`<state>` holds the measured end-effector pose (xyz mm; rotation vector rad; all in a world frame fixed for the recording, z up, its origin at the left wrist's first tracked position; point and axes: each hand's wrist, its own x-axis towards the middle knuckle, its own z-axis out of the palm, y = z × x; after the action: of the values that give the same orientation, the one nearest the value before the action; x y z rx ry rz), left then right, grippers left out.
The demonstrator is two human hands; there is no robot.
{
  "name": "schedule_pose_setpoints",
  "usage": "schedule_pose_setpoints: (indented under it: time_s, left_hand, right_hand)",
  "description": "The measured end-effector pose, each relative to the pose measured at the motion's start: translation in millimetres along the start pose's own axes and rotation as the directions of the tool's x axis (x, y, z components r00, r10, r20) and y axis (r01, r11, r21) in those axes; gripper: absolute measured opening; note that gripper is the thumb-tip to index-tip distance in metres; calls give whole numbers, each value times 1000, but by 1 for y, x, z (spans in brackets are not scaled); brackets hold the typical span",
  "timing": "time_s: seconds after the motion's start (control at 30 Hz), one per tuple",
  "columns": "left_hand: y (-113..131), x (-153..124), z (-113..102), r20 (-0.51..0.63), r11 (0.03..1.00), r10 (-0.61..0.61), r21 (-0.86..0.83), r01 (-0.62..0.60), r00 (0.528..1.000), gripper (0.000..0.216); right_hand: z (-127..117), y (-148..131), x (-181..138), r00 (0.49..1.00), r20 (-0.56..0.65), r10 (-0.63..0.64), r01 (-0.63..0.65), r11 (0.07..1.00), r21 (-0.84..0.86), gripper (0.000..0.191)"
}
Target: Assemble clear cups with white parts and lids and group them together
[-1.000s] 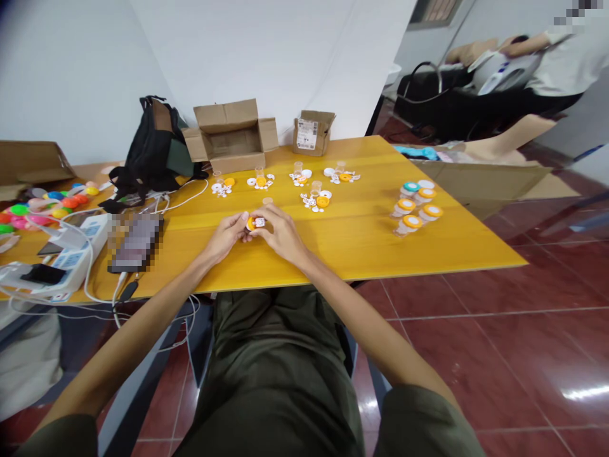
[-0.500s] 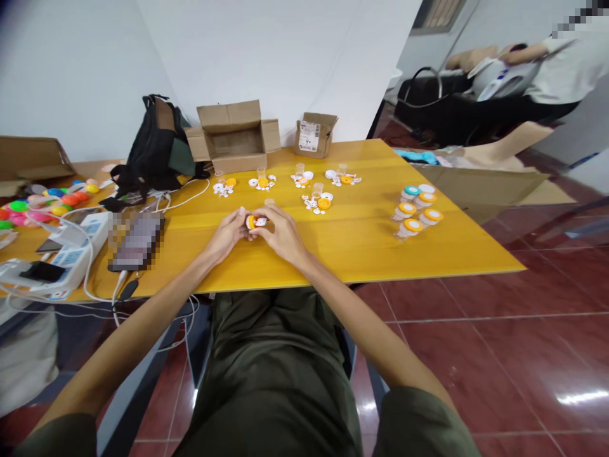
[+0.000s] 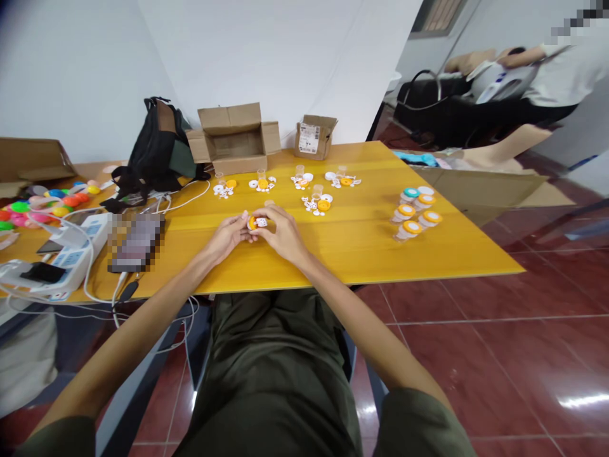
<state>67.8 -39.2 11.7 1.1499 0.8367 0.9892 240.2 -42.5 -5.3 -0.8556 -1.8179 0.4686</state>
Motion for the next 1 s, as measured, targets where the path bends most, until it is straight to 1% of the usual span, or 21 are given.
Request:
schedule_pose_setpoints:
  time_s: [0.1, 0.17, 0.27, 0.37, 0.47, 0.53, 0.57, 0.63, 0.7, 0.77, 0.83, 0.87, 0.93, 1.0]
  left_hand:
    - [1, -1, 1, 12, 999, 21, -39, -20, 1000, 32]
    - [1, -1, 1, -14, 997, 38, -71, -39, 999, 28]
    - [0, 2, -1, -113, 992, 57, -102, -69, 992, 22]
    - [-3, 6, -5, -209, 988, 71, -118, -98, 975, 18]
    - [-4, 9, -8, -250, 984, 77, -138, -114, 965, 21]
    - [-5, 10, -9, -257, 983, 80, -142, -119, 963, 23]
    - [-5, 10, -9, -255, 983, 82, -142, -121, 964, 23]
    - [-5, 10, -9, -246, 983, 84, -137, -121, 966, 23]
    - [-4, 9, -7, -237, 984, 87, -128, -120, 967, 25]
    - [-4, 8, -6, -228, 986, 89, -115, -118, 970, 28]
    - [-3, 6, -4, -218, 988, 88, -108, -114, 972, 30]
    - [-2, 6, -4, -213, 988, 87, -106, -112, 973, 30]
    - [-1, 5, -3, -203, 990, 88, -95, -109, 975, 31]
    - [-1, 5, -3, -187, 992, 91, -75, -106, 978, 32]
  right_hand:
    - [-1, 2, 2, 999, 22, -31, 32, 998, -52, 14]
    - [-4, 3, 3, 997, 39, -68, 71, 994, -88, 23]
    - [-13, 9, 5, 993, 38, -109, 113, 984, -141, 36]
    - [-22, 23, 12, 992, 35, -124, 128, 968, -214, 40]
    - [-28, 40, 23, 986, 130, -107, 140, 949, -283, 37]
    - [-29, 49, 30, 977, 202, -65, 123, 950, -287, 32]
    - [-29, 52, 32, 977, 211, -38, 98, 955, -280, 28]
    - [-30, 54, 33, 985, 170, 27, 13, 973, -229, 20]
    - [-31, 52, 31, 992, 80, 102, -93, 990, -110, 14]
    - [-32, 47, 27, 986, -2, 169, -169, 984, 49, 16]
    - [-32, 42, 23, 977, -45, 208, -198, 966, 168, 22]
    - [-31, 39, 22, 975, -51, 215, -201, 959, 200, 25]
    - [-29, 32, 20, 976, -39, 215, -201, 954, 222, 29]
    - [-26, 26, 20, 979, -10, 202, -195, 958, 212, 28]
